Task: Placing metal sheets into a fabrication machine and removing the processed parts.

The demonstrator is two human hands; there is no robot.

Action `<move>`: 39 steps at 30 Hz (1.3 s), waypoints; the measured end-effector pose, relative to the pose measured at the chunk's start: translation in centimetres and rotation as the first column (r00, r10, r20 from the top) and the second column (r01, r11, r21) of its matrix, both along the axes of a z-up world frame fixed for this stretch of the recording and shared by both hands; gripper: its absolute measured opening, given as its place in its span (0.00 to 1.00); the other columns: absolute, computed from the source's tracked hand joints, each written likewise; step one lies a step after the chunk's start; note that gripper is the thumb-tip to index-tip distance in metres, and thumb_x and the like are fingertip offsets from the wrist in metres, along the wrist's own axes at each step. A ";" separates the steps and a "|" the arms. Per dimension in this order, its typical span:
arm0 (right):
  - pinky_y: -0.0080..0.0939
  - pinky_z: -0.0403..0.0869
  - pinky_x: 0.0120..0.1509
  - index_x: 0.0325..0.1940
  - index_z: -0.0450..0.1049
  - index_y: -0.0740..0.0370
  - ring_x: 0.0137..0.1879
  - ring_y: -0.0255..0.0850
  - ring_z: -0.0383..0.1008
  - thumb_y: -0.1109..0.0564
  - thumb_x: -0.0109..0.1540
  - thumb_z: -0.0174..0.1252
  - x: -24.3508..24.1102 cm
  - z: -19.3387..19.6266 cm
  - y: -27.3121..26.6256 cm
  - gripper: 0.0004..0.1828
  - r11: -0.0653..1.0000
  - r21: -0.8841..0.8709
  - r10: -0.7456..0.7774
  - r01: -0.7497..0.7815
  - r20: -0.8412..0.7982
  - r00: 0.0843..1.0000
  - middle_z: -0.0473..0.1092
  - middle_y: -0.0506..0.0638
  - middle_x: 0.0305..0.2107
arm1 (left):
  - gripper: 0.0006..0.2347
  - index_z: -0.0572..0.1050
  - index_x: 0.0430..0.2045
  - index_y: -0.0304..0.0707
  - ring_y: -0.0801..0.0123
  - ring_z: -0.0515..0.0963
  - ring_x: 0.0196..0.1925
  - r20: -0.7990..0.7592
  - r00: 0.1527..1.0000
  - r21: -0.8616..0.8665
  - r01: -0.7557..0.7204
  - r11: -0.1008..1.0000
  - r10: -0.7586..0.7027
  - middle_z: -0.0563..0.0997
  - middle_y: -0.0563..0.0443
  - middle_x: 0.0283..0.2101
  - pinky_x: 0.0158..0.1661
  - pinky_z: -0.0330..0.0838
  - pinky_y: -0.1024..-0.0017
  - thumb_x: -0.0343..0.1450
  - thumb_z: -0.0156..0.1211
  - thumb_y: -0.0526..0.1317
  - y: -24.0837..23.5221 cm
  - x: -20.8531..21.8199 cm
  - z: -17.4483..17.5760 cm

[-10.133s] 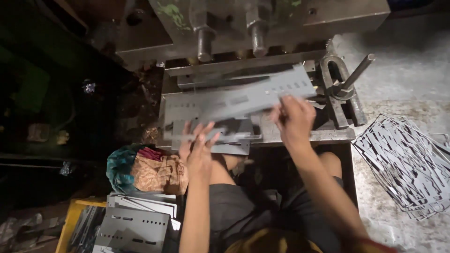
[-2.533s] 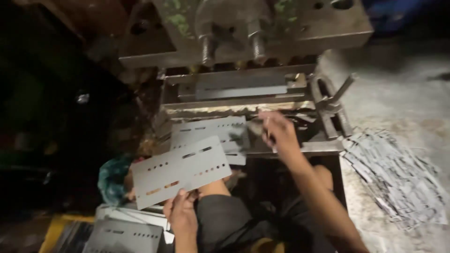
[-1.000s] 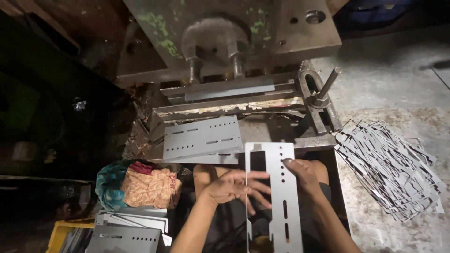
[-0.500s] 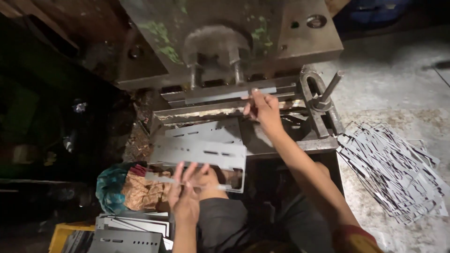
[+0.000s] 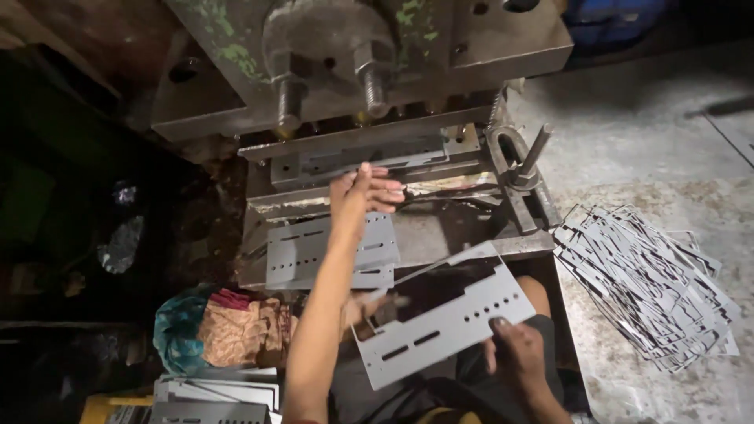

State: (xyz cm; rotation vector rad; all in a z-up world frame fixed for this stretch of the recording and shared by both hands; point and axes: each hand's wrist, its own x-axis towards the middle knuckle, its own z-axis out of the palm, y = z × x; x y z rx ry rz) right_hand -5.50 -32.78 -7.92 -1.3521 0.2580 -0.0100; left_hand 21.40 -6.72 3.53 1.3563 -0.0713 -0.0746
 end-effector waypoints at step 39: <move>0.31 0.61 0.28 0.36 0.75 0.67 0.24 0.31 0.64 0.55 0.75 0.48 16.2 11.4 7.6 0.18 1.000 -0.014 0.020 -0.015 0.500 0.866 0.68 0.48 0.22 | 0.25 0.58 0.68 0.31 0.36 0.70 0.68 0.165 0.956 -0.514 -0.127 0.848 0.243 0.66 0.28 0.67 0.55 0.80 0.54 0.75 0.57 0.38 6.8 -15.5 -3.5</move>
